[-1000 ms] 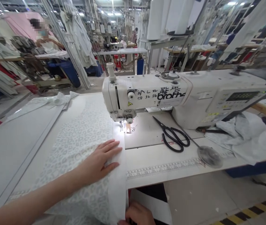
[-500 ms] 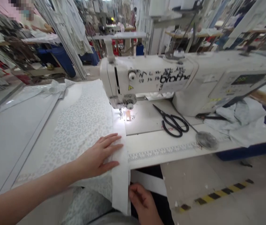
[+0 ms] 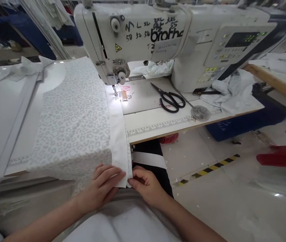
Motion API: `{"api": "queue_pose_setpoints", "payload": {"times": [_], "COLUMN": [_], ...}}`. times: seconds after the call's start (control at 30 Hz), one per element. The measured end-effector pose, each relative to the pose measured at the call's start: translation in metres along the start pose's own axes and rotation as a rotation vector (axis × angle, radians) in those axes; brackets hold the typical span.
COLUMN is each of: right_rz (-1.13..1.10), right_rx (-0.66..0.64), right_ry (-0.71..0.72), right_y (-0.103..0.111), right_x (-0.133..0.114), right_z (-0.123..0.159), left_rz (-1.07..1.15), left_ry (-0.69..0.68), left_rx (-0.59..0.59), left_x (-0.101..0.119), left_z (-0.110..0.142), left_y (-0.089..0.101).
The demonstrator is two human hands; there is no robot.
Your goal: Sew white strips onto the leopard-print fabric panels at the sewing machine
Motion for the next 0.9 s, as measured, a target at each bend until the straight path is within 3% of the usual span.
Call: {"api": "queue_pose_setpoints", "payload": {"times": [0.23, 0.47, 0.67, 0.77, 0.83, 0.9], "right_rz": [0.060, 0.000, -0.057, 0.276, 0.629, 0.910], "right_rx": [-0.007, -0.024, -0.082, 0.027, 0.116, 0.092], "right_ry": [-0.071, -0.106, -0.132, 0.073, 0.379, 0.673], "right_y": [-0.006, -0.007, -0.010, 0.006, 0.009, -0.007], "right_x": [-0.004, -0.001, 0.006, -0.024, -0.062, -0.088], "right_z": [0.010, 0.011, 0.010, 0.013, 0.021, 0.032], "left_rz": [0.135, 0.182, 0.103, 0.150, 0.198, 0.250], "left_ry": [-0.131, -0.121, -0.109, -0.107, -0.098, -0.086], "left_rx": [-0.085, -0.138, -0.066, -0.063, -0.072, -0.094], "left_x": [0.014, 0.016, 0.017, 0.020, 0.022, 0.024], "left_z": [-0.010, -0.013, -0.012, -0.013, -0.015, -0.019], "left_y": [0.011, 0.004, 0.009, 0.011, 0.012, 0.014]}}
Point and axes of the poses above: each hand's wrist, its own z-axis away from the middle knuckle, its own y-axis out of the back of the hand, x = y × z, the point moved 10 cm from there along -z, towards the middle knuckle, and after that the axes turned 4 degrees about z, right-handed, at the moved point
